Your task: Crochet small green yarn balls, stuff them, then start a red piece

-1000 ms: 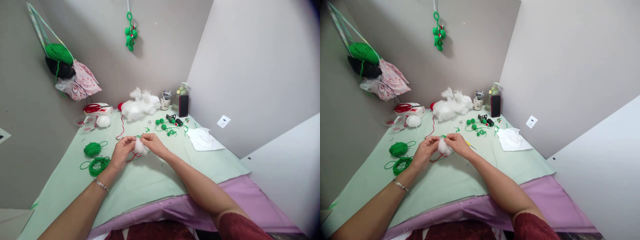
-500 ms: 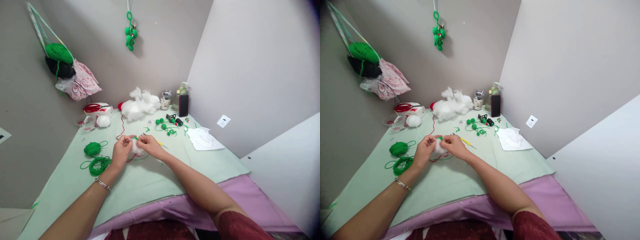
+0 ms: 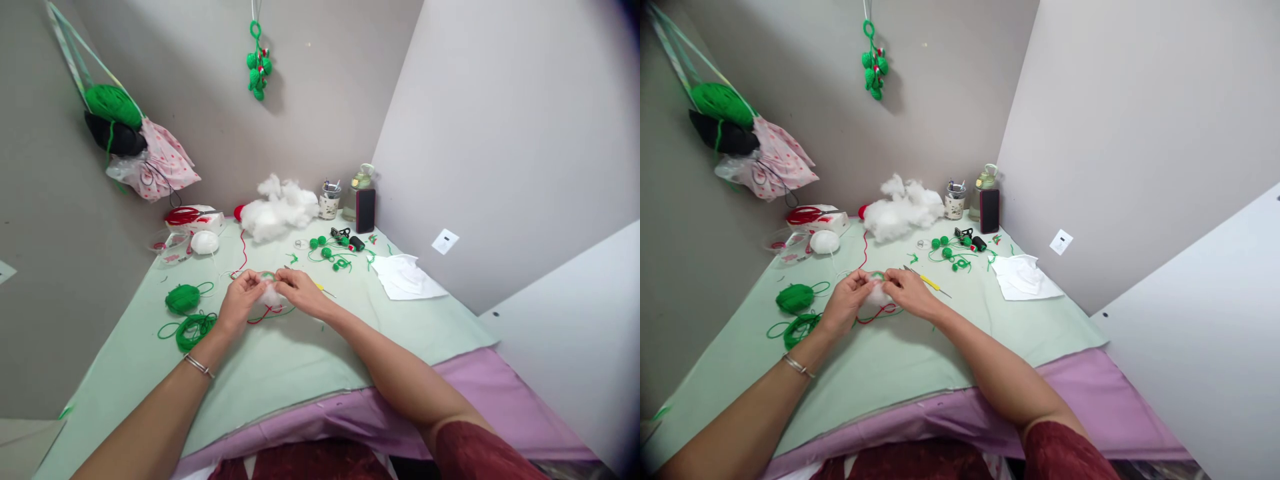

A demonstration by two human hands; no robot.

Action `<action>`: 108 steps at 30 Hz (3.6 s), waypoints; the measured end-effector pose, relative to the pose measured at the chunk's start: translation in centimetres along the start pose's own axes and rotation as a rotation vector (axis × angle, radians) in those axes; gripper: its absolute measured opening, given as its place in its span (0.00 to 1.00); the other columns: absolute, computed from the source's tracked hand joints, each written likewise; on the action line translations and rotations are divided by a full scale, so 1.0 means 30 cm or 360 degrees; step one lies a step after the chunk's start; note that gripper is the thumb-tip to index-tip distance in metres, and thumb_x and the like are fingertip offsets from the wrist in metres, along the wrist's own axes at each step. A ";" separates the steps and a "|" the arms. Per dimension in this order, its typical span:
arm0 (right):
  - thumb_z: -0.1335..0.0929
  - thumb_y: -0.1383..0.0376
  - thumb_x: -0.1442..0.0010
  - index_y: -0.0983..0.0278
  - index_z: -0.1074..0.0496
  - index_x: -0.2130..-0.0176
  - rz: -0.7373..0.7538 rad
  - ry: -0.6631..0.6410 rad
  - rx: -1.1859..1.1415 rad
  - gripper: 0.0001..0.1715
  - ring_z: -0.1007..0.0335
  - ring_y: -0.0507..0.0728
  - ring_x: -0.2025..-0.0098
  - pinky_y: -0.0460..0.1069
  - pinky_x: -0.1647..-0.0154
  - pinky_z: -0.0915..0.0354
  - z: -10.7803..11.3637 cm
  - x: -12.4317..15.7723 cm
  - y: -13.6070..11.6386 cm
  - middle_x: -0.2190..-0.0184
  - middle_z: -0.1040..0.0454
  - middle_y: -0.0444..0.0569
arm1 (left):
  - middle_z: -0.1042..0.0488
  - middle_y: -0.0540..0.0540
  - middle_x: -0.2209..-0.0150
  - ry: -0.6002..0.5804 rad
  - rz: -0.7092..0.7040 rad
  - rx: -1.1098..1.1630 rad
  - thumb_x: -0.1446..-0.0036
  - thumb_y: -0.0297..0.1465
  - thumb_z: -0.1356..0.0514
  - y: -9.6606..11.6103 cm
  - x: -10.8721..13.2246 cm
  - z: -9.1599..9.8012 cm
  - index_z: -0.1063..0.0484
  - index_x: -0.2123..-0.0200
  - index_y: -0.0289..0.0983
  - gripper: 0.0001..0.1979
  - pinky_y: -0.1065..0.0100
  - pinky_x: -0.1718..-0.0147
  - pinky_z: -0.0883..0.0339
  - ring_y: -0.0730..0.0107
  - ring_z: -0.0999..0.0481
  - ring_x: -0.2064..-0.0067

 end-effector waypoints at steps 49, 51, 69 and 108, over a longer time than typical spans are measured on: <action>0.36 0.62 0.42 0.60 0.43 0.77 -0.0025 0.0101 0.0238 0.14 0.50 0.51 0.73 0.47 0.69 0.52 0.017 -0.003 0.005 0.80 0.45 0.37 | 0.30 0.54 0.69 0.0012 0.0006 0.0025 0.54 0.41 0.28 0.002 0.013 -0.012 0.32 0.64 0.39 0.20 0.71 0.73 0.38 0.73 0.32 0.73; 0.37 0.63 0.40 0.60 0.41 0.75 0.0016 0.0054 0.0257 0.12 0.47 0.52 0.73 0.47 0.69 0.51 0.008 0.005 -0.017 0.79 0.42 0.38 | 0.28 0.53 0.69 -0.0002 0.0010 0.0023 0.57 0.40 0.27 -0.003 0.002 -0.005 0.32 0.65 0.39 0.21 0.71 0.72 0.37 0.72 0.30 0.72; 0.35 0.66 0.43 0.60 0.43 0.76 -0.0086 0.0185 0.0368 0.14 0.50 0.51 0.75 0.47 0.70 0.52 0.029 -0.012 0.022 0.81 0.42 0.37 | 0.21 0.49 0.67 -0.0085 0.0166 0.0185 0.50 0.42 0.31 -0.011 0.032 -0.043 0.32 0.65 0.39 0.17 0.65 0.67 0.27 0.66 0.21 0.67; 0.32 0.58 0.40 0.62 0.34 0.77 -0.0032 0.0075 -0.0071 0.17 0.49 0.50 0.75 0.47 0.72 0.52 -0.010 -0.014 0.036 0.82 0.42 0.37 | 0.22 0.49 0.61 0.0118 -0.0136 0.0023 0.51 0.37 0.30 0.023 0.031 0.002 0.34 0.65 0.40 0.17 0.69 0.68 0.30 0.71 0.24 0.67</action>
Point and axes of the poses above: each hand's wrist, its own x-axis away from the middle knuckle, its own z-axis out of the back of the hand, y = z × x, the point moved 9 cm from there along -x, towards the middle knuckle
